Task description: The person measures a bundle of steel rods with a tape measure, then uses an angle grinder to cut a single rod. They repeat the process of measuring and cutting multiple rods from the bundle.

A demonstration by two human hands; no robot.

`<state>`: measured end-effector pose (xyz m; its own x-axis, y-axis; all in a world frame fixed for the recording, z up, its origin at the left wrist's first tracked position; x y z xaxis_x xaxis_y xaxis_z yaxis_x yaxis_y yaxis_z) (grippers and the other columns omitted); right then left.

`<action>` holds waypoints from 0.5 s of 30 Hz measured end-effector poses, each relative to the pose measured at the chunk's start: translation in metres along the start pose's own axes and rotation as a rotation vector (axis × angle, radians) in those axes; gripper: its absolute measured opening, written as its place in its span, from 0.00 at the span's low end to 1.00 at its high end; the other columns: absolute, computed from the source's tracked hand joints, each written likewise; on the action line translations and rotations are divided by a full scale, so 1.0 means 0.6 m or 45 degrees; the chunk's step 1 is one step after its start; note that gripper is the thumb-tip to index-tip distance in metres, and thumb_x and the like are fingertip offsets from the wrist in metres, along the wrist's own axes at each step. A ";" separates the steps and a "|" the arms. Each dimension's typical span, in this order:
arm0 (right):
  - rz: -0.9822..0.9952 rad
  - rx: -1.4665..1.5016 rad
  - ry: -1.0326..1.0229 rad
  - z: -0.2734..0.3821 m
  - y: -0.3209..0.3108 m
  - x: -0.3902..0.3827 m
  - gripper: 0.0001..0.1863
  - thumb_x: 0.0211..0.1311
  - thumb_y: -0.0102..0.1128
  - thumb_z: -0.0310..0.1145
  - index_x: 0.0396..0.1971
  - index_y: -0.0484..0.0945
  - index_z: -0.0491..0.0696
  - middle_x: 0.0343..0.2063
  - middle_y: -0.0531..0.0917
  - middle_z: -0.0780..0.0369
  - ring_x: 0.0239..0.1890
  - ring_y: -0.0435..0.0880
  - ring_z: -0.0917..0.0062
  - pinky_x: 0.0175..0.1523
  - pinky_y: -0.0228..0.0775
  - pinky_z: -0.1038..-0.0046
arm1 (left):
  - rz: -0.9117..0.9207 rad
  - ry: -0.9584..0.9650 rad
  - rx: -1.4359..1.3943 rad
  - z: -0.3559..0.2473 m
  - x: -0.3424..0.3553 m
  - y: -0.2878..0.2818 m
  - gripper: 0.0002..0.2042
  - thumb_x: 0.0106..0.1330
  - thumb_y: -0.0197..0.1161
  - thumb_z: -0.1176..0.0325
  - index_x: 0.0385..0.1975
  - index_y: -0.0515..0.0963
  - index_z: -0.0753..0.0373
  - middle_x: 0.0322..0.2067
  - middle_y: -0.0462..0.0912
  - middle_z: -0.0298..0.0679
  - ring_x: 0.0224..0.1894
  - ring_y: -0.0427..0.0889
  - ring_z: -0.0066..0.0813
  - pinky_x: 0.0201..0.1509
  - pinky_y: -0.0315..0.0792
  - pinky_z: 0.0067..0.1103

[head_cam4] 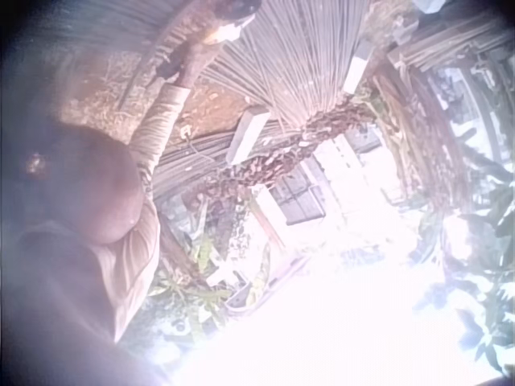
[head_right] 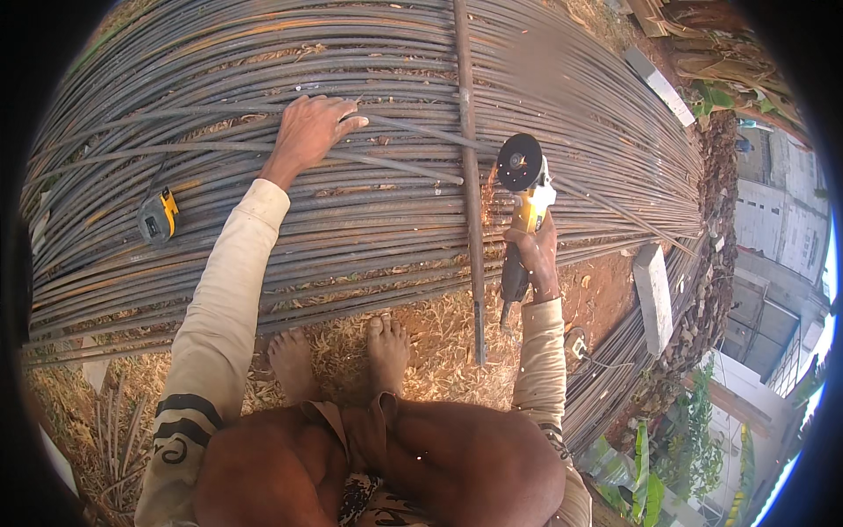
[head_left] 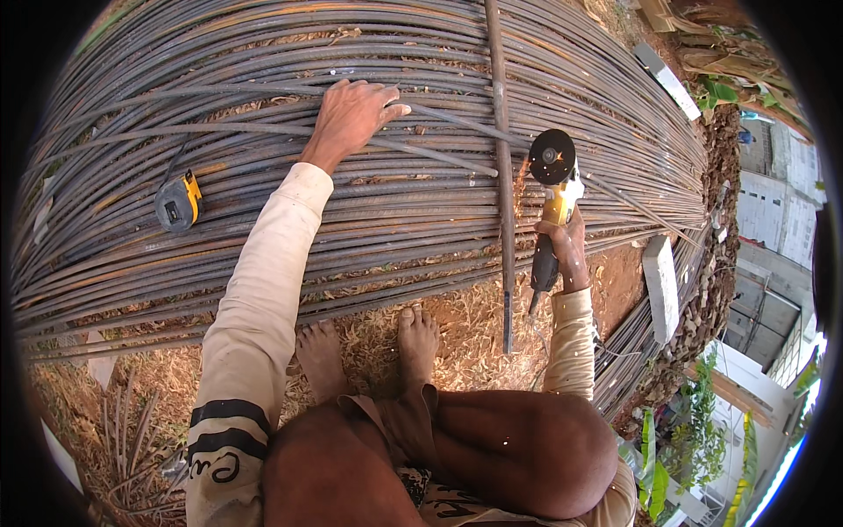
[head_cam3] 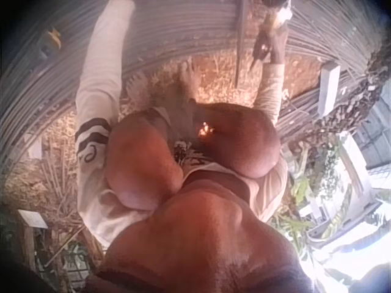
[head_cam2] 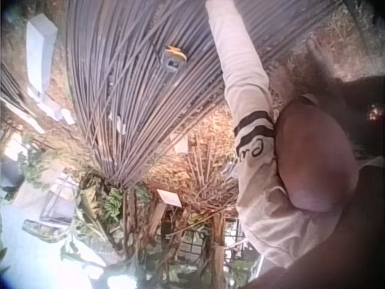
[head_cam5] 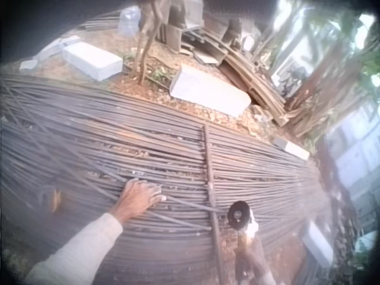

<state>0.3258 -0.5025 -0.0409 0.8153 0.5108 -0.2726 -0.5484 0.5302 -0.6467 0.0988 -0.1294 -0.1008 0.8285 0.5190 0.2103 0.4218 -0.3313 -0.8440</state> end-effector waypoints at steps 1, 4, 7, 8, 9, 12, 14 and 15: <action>0.003 -0.010 -0.017 0.002 0.000 0.002 0.25 0.44 0.74 0.28 0.46 0.78 0.43 0.31 0.82 0.64 0.30 0.81 0.77 0.37 0.76 0.71 | -0.026 0.012 0.001 0.004 -0.001 0.001 0.27 0.76 0.58 0.40 0.53 0.89 0.57 0.47 0.93 0.40 0.45 0.89 0.42 0.55 0.77 0.38; -0.003 -0.004 -0.004 0.000 -0.001 0.004 0.24 0.45 0.74 0.26 0.45 0.78 0.43 0.31 0.81 0.64 0.28 0.80 0.77 0.35 0.75 0.72 | 0.004 0.015 0.027 0.004 0.000 0.007 0.27 0.76 0.58 0.40 0.54 0.89 0.57 0.48 0.93 0.40 0.46 0.89 0.41 0.56 0.77 0.38; -0.007 0.030 0.037 -0.008 -0.003 0.003 0.27 0.42 0.74 0.29 0.48 0.78 0.43 0.33 0.82 0.64 0.32 0.81 0.77 0.38 0.76 0.72 | 0.045 0.004 0.024 -0.007 0.004 0.001 0.27 0.77 0.57 0.40 0.54 0.88 0.57 0.48 0.93 0.40 0.46 0.89 0.41 0.56 0.77 0.38; -0.001 0.044 0.047 -0.008 -0.002 0.004 0.29 0.41 0.73 0.30 0.49 0.79 0.44 0.34 0.83 0.64 0.34 0.82 0.77 0.40 0.77 0.71 | 0.039 0.004 0.018 -0.007 0.003 0.001 0.27 0.77 0.57 0.40 0.54 0.88 0.57 0.48 0.93 0.40 0.46 0.89 0.41 0.56 0.77 0.38; -0.001 0.042 0.044 -0.011 -0.003 0.005 0.28 0.41 0.73 0.30 0.49 0.79 0.44 0.35 0.83 0.64 0.34 0.82 0.77 0.41 0.77 0.72 | 0.033 0.004 0.011 -0.006 0.004 0.002 0.27 0.77 0.57 0.40 0.54 0.88 0.57 0.48 0.92 0.40 0.47 0.89 0.41 0.56 0.77 0.38; 0.015 0.057 0.041 -0.013 -0.002 0.008 0.28 0.42 0.73 0.30 0.49 0.79 0.44 0.36 0.83 0.64 0.36 0.81 0.78 0.42 0.76 0.74 | 0.003 0.010 -0.001 -0.003 0.003 0.003 0.27 0.77 0.57 0.40 0.54 0.89 0.57 0.49 0.92 0.40 0.47 0.89 0.41 0.56 0.77 0.38; 0.048 0.084 0.053 -0.010 0.001 0.006 0.28 0.42 0.74 0.30 0.48 0.79 0.44 0.37 0.83 0.65 0.36 0.81 0.79 0.43 0.76 0.74 | 0.025 -0.008 0.008 0.000 0.002 0.002 0.27 0.77 0.57 0.40 0.54 0.88 0.56 0.49 0.92 0.40 0.48 0.88 0.41 0.57 0.77 0.38; 0.026 0.075 0.041 -0.012 -0.001 0.005 0.28 0.42 0.74 0.29 0.48 0.79 0.44 0.37 0.83 0.65 0.36 0.81 0.78 0.44 0.76 0.74 | 0.060 -0.029 0.020 0.000 0.004 0.001 0.27 0.77 0.57 0.39 0.55 0.88 0.56 0.50 0.92 0.40 0.48 0.88 0.41 0.57 0.76 0.38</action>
<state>0.3302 -0.5059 -0.0464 0.8089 0.5005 -0.3086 -0.5742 0.5594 -0.5978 0.1010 -0.1283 -0.1011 0.8385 0.5211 0.1590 0.3764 -0.3431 -0.8606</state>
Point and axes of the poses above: each hand's wrist, its own x-axis towards the middle knuckle, its own y-axis out of the palm, z = x × y, the point moved 8 cm from there along x, towards the middle knuckle
